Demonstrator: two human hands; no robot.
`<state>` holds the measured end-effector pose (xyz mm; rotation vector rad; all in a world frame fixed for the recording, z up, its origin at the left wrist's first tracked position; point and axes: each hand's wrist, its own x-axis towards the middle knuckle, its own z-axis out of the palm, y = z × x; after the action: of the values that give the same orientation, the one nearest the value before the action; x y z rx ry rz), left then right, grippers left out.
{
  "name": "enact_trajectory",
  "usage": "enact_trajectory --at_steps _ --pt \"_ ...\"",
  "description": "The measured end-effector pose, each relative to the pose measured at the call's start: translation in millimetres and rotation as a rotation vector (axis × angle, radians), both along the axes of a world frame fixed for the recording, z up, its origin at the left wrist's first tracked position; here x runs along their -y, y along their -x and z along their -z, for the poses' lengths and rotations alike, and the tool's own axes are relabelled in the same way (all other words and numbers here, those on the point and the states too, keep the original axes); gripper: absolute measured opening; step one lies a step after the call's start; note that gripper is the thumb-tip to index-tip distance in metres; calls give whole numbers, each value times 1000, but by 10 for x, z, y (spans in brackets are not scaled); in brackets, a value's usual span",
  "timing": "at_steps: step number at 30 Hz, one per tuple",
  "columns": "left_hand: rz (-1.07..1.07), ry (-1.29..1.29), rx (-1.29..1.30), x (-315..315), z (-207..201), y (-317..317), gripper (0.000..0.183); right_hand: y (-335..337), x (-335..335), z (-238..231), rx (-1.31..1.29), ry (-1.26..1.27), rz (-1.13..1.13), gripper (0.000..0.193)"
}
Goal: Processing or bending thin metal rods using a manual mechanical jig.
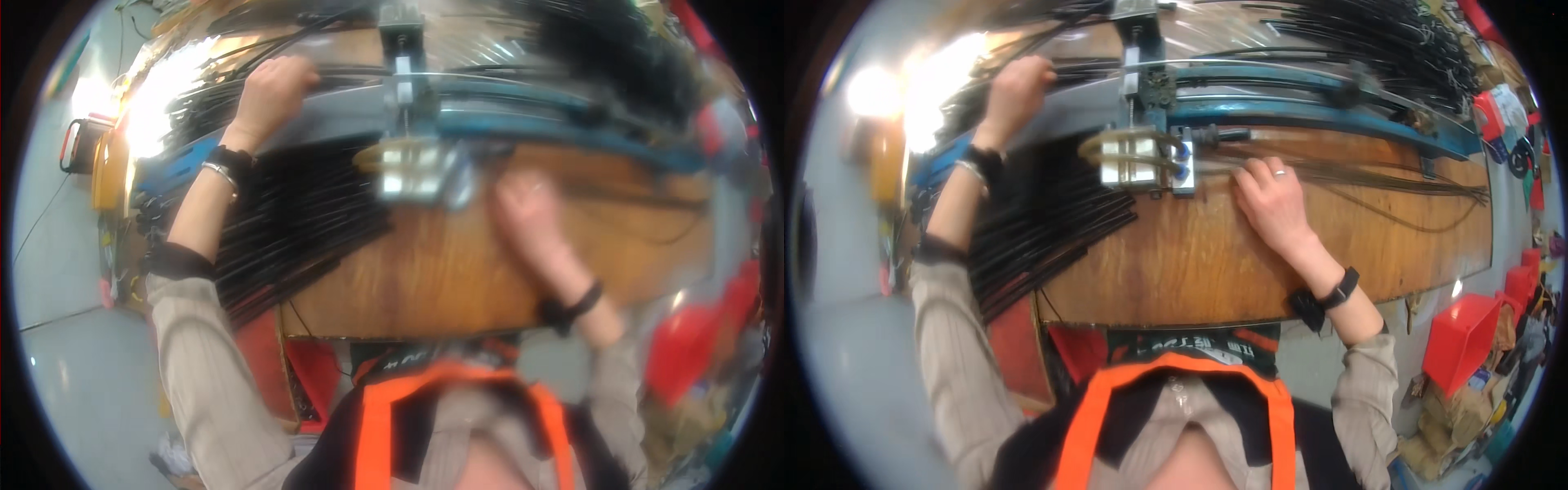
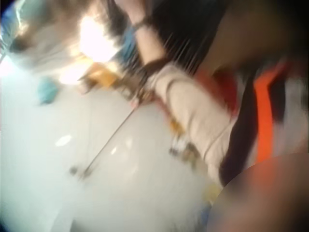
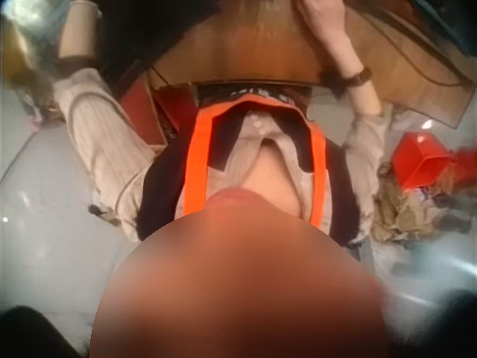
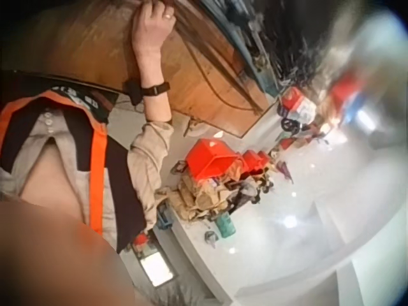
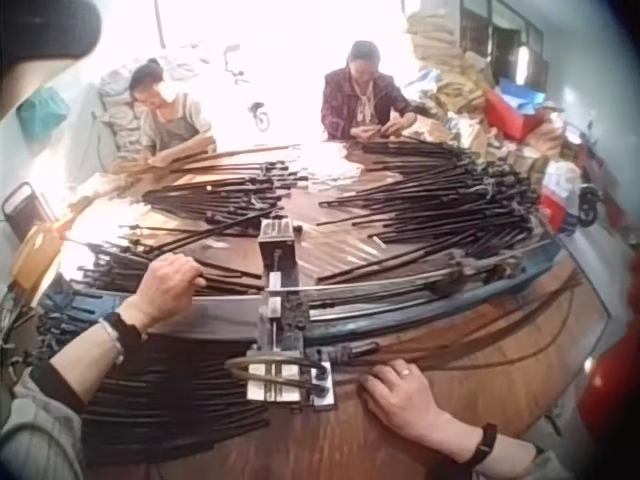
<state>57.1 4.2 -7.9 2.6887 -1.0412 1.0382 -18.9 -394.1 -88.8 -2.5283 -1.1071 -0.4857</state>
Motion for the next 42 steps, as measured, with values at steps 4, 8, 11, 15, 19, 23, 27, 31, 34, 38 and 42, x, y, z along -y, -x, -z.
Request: enact_trajectory --at_steps 4,8,11,15,19,23,27,31,34,38,42 --pt "-207 -145 59 -223 90 103 13 -122 -1 118 65 130 -26 25" --pt "-256 -106 -45 -64 263 719 19 -169 -37 123 6 206 -47 25" --pt "-222 -144 -58 76 384 1035 14 -88 -126 56 -38 216 0 23" --pt "-476 -264 -119 162 493 1175 3 102 -279 -68 -125 214 51 24" --pt "-496 -225 -108 222 573 1180 2 217 -313 -186 -258 175 67 19" --pt "-486 -226 -143 242 585 1213 3 280 -244 -237 -524 229 64 19" --pt "-498 -203 -226 234 563 1257 4 343 -192 -258 -585 219 -43 19" --pt "-583 -190 -407 241 562 1251 6 410 -231 -324 -597 148 -157 15" --pt "-613 -194 -446 242 583 1237 7 465 -288 -382 -587 151 -207 12" --pt "-533 -229 -323 186 608 1263 10 510 -336 -410 -736 10 -292 14" --pt "-405 -242 -197 65 583 1361 10 501 -345 -342 -726 -27 -386 16"
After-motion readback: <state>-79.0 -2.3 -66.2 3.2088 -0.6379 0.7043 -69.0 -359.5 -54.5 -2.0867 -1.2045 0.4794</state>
